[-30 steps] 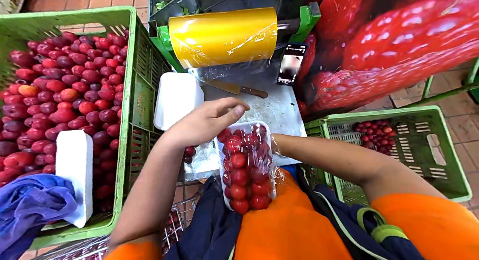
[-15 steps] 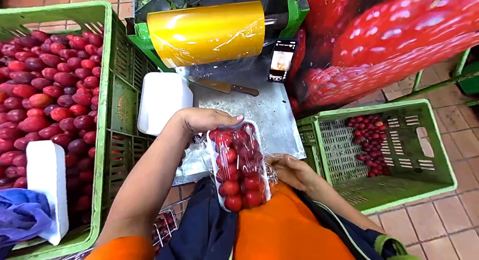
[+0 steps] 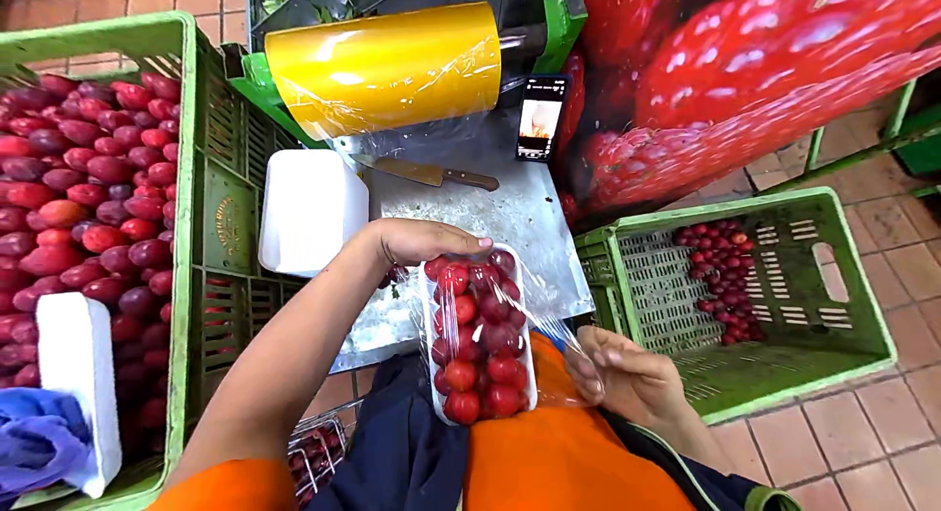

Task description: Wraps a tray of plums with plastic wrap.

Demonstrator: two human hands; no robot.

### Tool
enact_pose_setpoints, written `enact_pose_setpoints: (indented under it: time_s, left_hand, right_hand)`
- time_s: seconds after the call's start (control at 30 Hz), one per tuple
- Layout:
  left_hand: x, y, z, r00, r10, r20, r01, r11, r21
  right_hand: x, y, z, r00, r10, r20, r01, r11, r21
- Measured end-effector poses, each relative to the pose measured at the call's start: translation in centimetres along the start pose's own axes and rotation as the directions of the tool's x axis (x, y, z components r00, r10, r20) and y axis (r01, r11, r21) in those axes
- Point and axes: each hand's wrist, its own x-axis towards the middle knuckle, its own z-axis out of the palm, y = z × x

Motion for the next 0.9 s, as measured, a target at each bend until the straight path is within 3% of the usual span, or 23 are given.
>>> enact_pose_setpoints:
  time_s: [0.1, 0.17, 0.27, 0.37, 0.43, 0.53, 0.63, 0.77, 0.9]
  left_hand:
    - [0.0, 0.3, 0.2, 0.999, 0.025, 0.043, -0.025, 1.000, -0.001]
    - [0.0, 0.5, 0.4, 0.998, 0.032, 0.057, -0.033, 0.999, 0.017]
    - [-0.3, 0.7, 0.7, 0.995, 0.063, 0.075, -0.066, 0.997, 0.028]
    - [-0.5, 1.0, 0.7, 0.991, 0.101, 0.090, -0.105, 0.994, 0.042]
    - [-0.4, 1.2, 0.8, 0.987, 0.116, 0.112, -0.122, 0.991, 0.053]
    - [-0.4, 1.5, 1.0, 0.986, 0.129, 0.107, -0.137, 0.988, 0.076]
    - [-0.3, 1.5, 0.8, 0.976, 0.191, 0.107, -0.202, 0.975, 0.098]
    - [-1.2, 0.6, 0.9, 0.968, 0.250, 0.013, -0.250, 0.964, 0.093]
    - [-2.6, -0.1, 0.9, 0.960, 0.269, -0.081, -0.259, 0.960, 0.110]
  right_hand:
    - [0.7, -1.3, 1.3, 0.983, 0.171, -0.067, -0.177, 0.980, -0.096]
    - [1.3, -1.6, 3.0, 0.974, 0.119, -0.193, -0.159, 0.965, -0.209]
    - [1.8, -1.5, 4.9, 0.869, -0.257, -0.423, 0.050, 0.896, -0.442]
    - [2.7, -0.5, 3.4, 0.647, -0.690, -0.325, 0.310, 0.627, -0.714]
    - [3.7, 0.2, 2.0, 0.520, -0.807, -0.279, 0.349, 0.500, -0.793]
    - [5.8, 1.2, 0.4, 0.425, -0.862, -0.277, 0.302, 0.424, -0.854]
    - [8.8, 2.9, -1.2, 0.449, -0.862, -0.236, 0.195, 0.352, -0.916]
    - [12.5, 4.5, -1.3, 0.590, -0.795, -0.141, 0.152, 0.280, -0.948]
    - [14.6, 6.2, 0.7, 0.743, -0.667, -0.055, 0.229, 0.331, -0.915]
